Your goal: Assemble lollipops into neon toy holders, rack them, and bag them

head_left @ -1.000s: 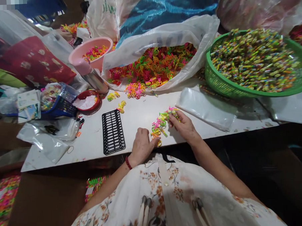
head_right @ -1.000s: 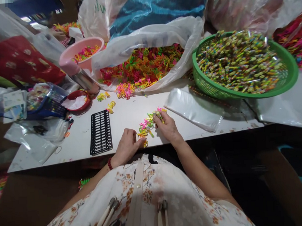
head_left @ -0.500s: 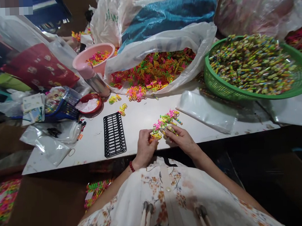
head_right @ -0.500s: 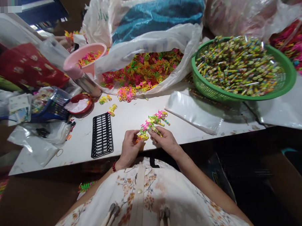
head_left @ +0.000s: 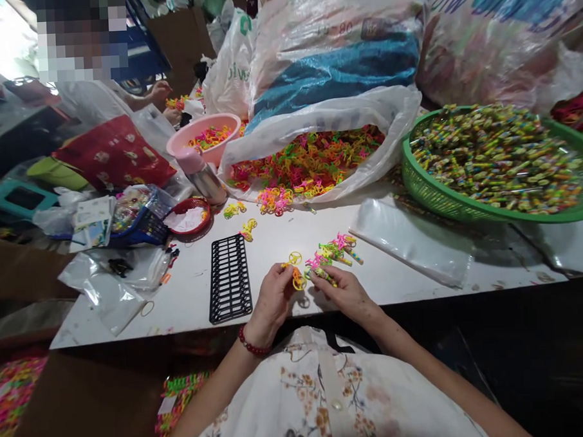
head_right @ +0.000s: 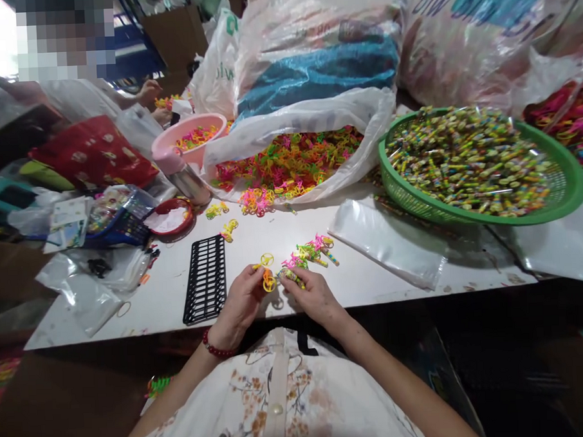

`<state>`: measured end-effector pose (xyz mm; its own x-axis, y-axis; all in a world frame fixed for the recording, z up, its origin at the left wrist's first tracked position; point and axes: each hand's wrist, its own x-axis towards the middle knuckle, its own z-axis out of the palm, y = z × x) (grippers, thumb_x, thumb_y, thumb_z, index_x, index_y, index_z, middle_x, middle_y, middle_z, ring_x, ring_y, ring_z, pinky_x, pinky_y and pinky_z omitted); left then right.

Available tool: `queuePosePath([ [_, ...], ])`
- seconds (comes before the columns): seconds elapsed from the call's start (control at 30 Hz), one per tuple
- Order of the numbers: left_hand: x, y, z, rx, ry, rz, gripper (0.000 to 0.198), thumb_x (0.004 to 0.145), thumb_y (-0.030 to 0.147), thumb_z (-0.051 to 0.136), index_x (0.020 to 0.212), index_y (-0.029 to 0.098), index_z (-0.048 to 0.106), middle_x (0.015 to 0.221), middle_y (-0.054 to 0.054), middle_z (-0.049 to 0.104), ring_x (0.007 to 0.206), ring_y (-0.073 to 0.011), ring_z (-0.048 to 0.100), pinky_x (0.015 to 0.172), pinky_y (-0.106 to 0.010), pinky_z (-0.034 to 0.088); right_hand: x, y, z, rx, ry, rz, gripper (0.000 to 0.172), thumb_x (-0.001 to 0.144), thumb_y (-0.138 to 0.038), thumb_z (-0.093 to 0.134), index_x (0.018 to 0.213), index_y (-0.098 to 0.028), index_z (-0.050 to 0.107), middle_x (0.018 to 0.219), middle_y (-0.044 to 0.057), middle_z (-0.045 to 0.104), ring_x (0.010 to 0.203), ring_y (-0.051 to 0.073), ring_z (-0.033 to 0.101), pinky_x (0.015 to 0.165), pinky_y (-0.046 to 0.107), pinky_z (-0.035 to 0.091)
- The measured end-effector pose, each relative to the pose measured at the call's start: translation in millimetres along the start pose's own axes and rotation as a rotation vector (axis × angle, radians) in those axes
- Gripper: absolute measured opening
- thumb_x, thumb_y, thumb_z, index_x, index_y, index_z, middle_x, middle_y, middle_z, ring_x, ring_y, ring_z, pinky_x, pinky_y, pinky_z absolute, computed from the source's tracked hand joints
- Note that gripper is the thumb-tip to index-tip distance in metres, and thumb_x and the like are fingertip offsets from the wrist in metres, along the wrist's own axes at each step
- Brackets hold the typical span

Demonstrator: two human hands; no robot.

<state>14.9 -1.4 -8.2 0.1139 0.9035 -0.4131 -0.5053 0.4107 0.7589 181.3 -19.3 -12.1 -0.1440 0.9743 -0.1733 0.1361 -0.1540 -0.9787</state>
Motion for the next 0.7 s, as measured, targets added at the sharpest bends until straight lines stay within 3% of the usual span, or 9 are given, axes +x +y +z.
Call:
queuePosePath([
  [0.17,-5.1,3.2,3.3,-0.007,-0.042,-0.013,0.040,0.069,0.033,0.082,0.097,0.015,0.060,0.083,-0.001,0.066,0.068,-0.0085,0.061,0.062,-0.020,0.047,5.5,-5.4,2.8,-0.002,-0.039,0.015,0.037,0.086,-0.054,0.062,0.085,-0.017,0.066,0.070,-0.001,0.060,0.056,0.010,0.046,0.051,0.024,0.035],
  [0.4,-2.5,2.9,0.9,0.074,-0.131,0.026,0.039,0.077,0.046,0.073,0.094,0.020,0.050,0.072,0.004,0.060,0.053,-0.0087,0.055,0.052,-0.021,0.044,5.4,-11.1,8.2,0.069,-0.115,0.053,0.039,0.085,-0.055,0.062,0.077,-0.018,0.063,0.063,-0.004,0.052,0.049,0.007,0.036,0.046,0.023,0.026],
  [0.53,-2.4,0.4,-3.0,0.242,-0.152,0.111,0.033,0.085,0.047,0.065,0.099,0.022,0.050,0.069,0.006,0.053,0.051,-0.0070,0.047,0.050,-0.020,0.039,4.8,-9.5,7.4,0.134,-0.120,0.101,0.040,0.082,-0.056,0.066,0.077,-0.017,0.062,0.061,-0.004,0.050,0.049,0.007,0.034,0.045,0.023,0.023],
  [0.7,-7.6,5.6,-3.2,0.559,-0.096,0.219,0.028,0.092,0.047,0.052,0.104,0.022,0.051,0.073,0.005,0.047,0.059,-0.0091,0.044,0.053,-0.021,0.036,3.2,-10.9,5.3,0.228,-0.153,0.155,0.042,0.079,-0.058,0.068,0.073,-0.017,0.060,0.059,-0.004,0.049,0.048,0.006,0.032,0.045,0.023,0.019],
])
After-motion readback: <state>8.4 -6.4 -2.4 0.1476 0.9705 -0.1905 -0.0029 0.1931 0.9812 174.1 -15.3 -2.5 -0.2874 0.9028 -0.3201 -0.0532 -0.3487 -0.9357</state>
